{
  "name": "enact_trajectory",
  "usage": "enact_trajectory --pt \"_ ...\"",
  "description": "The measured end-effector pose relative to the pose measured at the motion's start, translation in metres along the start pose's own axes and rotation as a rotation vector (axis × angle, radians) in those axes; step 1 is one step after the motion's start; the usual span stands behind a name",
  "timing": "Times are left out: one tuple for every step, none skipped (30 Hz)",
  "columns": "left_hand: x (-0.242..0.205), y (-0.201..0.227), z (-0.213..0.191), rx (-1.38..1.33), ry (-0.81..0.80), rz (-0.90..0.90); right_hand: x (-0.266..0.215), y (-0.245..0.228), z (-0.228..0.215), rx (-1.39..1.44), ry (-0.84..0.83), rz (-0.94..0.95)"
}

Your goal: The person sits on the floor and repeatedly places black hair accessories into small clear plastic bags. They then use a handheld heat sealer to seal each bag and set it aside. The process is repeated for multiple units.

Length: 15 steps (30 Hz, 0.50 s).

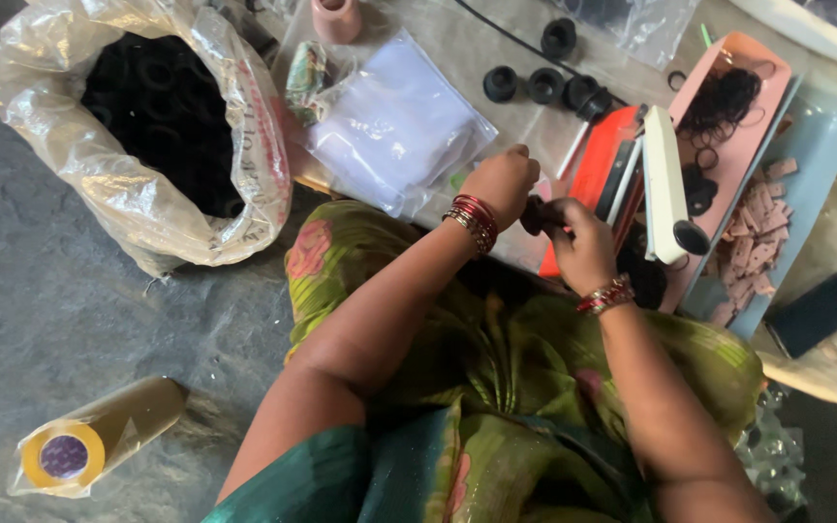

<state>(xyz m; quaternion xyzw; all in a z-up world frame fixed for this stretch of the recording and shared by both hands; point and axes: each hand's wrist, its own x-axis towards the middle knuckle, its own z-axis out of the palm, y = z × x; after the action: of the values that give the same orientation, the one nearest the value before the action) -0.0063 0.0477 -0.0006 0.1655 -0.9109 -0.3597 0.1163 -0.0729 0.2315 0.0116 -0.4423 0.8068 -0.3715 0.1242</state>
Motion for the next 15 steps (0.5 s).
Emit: enact_trajectory --pt "-0.002 0.003 0.001 0.019 -0.021 0.023 -0.002 0.004 0.002 -0.015 0.009 -0.007" --pt "-0.002 0.005 -0.001 0.041 -0.034 0.044 0.001 0.007 0.005 -0.029 0.018 -0.022" --pt "-0.003 0.007 -0.003 -0.002 -0.018 0.064 0.004 0.011 0.008 0.026 0.075 0.071" --pt "-0.006 0.009 -0.004 -0.045 -0.004 0.081 0.006 0.015 0.013 0.082 0.130 0.165" --pt "-0.006 0.011 -0.005 -0.088 0.011 0.099 0.009 0.019 0.019 0.138 0.184 0.259" --pt "-0.006 0.013 -0.005 -0.088 0.016 0.095 0.011 0.025 0.023 0.306 0.248 0.303" --pt "-0.006 0.014 -0.004 -0.089 0.020 0.091 0.014 0.032 0.026 0.474 0.312 0.345" --pt "-0.006 0.014 -0.003 -0.088 0.025 0.087 0.016 0.038 0.028 0.643 0.375 0.386" --pt "-0.006 0.014 -0.002 -0.099 0.030 0.075 0.017 0.045 0.029 0.755 0.402 0.436" --pt "-0.006 0.014 0.000 -0.110 0.036 0.064 0.018 0.051 0.028 0.867 0.429 0.485" --pt "-0.006 0.013 0.002 -0.122 0.042 0.052 0.019 0.055 0.027 0.979 0.456 0.534" --pt "-0.006 0.012 0.005 -0.145 0.051 0.063 0.020 0.058 0.027 1.066 0.461 0.577" --pt "-0.006 0.010 0.008 -0.168 0.060 0.073 0.020 0.059 0.028 1.154 0.467 0.620" --pt "-0.006 0.009 0.010 -0.191 0.071 0.084 0.021 0.059 0.028 1.241 0.471 0.662" --pt "-0.006 0.007 0.012 -0.191 0.068 0.071 0.021 0.057 0.030 1.269 0.472 0.698"
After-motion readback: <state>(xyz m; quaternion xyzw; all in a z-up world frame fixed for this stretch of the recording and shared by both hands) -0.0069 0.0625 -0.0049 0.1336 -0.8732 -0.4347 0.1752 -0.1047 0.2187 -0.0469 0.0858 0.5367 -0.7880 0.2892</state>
